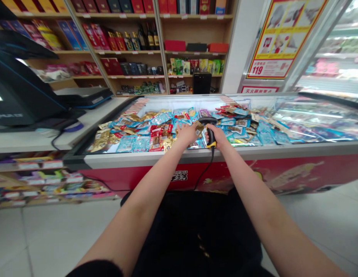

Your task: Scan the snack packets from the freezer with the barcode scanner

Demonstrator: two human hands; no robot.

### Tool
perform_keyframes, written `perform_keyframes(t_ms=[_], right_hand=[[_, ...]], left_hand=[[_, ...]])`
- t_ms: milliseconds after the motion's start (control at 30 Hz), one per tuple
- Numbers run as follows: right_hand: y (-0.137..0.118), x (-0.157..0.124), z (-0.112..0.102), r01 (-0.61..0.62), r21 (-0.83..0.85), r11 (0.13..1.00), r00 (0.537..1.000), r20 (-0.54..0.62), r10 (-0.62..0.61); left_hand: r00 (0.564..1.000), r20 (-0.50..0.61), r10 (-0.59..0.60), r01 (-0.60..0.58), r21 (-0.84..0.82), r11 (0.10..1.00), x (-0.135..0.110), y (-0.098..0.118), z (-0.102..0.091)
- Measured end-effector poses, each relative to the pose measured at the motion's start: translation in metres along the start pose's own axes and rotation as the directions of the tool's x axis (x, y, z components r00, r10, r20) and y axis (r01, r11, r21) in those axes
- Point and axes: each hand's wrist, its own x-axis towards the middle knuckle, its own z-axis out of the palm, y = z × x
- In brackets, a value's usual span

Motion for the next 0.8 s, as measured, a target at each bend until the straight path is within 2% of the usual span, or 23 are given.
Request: perform_keyframes(t_ms=[167,300,400,500,600,700,800], right_hand=[[-0.003,-0.005,0.002,0.000,-0.001,1.000,1.000,0.005,0.000],[-0.004,-0.008,0.002,0.021,-0.011,1.000,1.000,0.018,-0.021],[-0.004,-0.008,0.002,0.046,-0.043,0.998,0.999,0.015,-0.046],[-0.001,-0.008,0.001,0.089,-0.061,0.994,0.996,0.027,-0.088],[0.000,-0.009,0.002,0.125,-0.094,0.988,0.992,0.044,-0.121],[-0.001,-0.014,0.008,0.161,-0.157,0.974,0.986,0.064,-0.152],[-0.004,-0.024,0.016,0.195,-0.200,0.960,0.981,0.059,-0.187]], left_hand=[[0.992,-0.094,-0.086,0.078,-0.089,0.993,0.008,0.000,0.000],[0.971,-0.205,-0.121,0.058,-0.290,0.955,0.015,-0.009,0.009],[0.935,-0.314,-0.165,-0.027,-0.528,0.849,0.020,-0.017,0.015],[0.872,-0.399,-0.283,-0.087,-0.696,0.713,0.022,-0.027,0.016],[0.845,-0.384,-0.373,-0.084,-0.783,0.616,0.020,-0.038,0.016],[0.860,-0.276,-0.428,-0.031,-0.867,0.498,0.020,-0.049,0.021],[0.882,-0.205,-0.424,-0.017,-0.914,0.406,0.021,-0.053,0.027]])
